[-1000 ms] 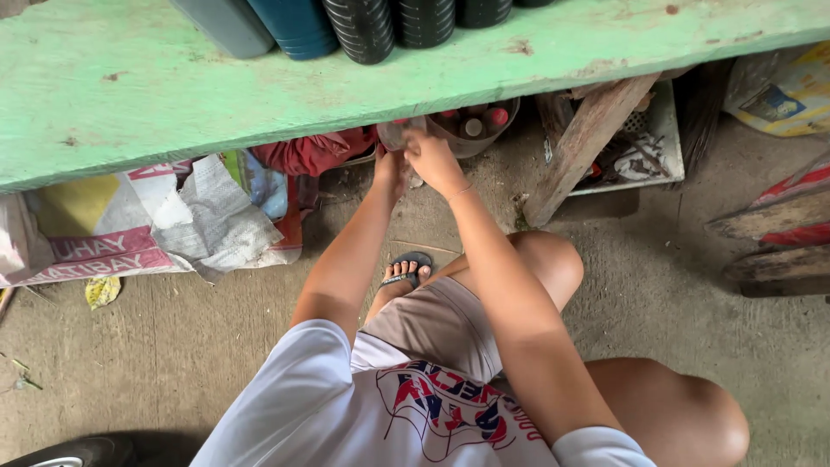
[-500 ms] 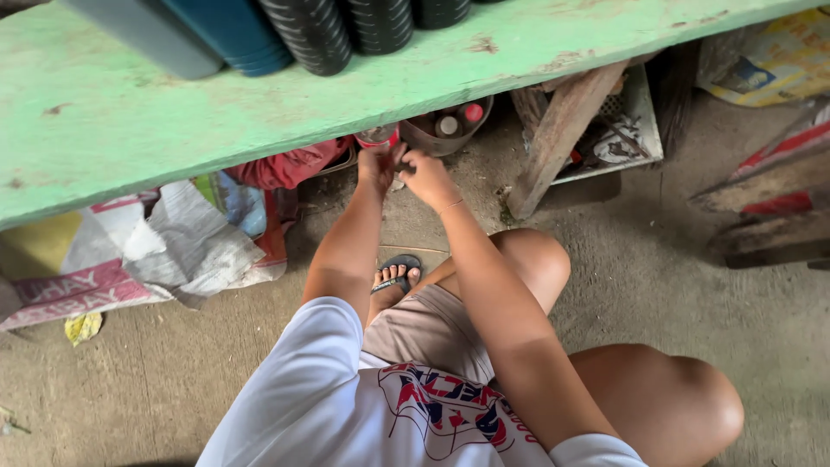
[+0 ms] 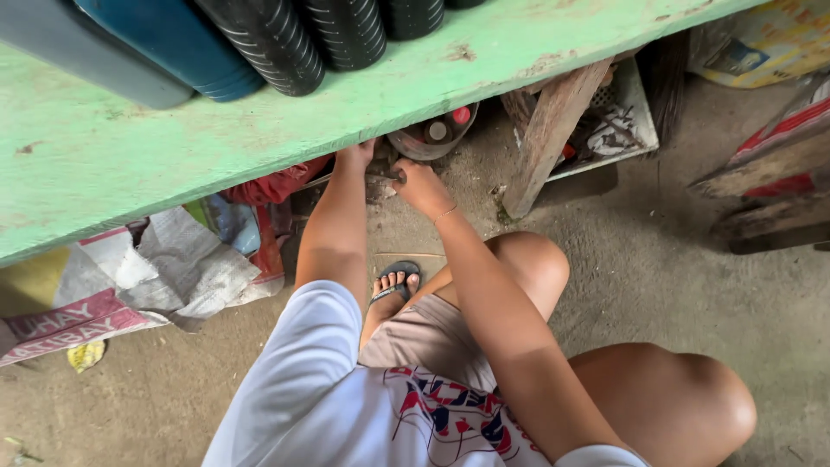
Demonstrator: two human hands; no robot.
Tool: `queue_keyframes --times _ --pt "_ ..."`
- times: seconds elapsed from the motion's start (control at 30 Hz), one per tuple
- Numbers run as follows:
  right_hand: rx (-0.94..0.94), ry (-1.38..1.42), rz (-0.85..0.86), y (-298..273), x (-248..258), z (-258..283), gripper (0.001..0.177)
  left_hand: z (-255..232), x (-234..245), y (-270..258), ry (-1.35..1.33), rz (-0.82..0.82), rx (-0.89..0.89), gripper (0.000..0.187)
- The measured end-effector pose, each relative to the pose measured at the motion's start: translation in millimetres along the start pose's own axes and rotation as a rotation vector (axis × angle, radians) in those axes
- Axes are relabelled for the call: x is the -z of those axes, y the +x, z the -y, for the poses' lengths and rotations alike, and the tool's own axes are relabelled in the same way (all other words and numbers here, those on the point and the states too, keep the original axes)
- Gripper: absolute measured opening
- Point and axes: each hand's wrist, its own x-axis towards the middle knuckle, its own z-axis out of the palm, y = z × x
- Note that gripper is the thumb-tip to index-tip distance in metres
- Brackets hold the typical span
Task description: Picking up PVC pipes and organizing items in an outdoor storage or workshop space near a blue vehicle.
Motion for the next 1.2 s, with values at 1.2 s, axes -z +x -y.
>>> queue_keyframes --times 1.2 --pt "-0.381 0.132 -0.035 23.8 11.1 -113.4 0.054 61.7 47.2 -120.6 2.178 -0.472 0.034 0.105"
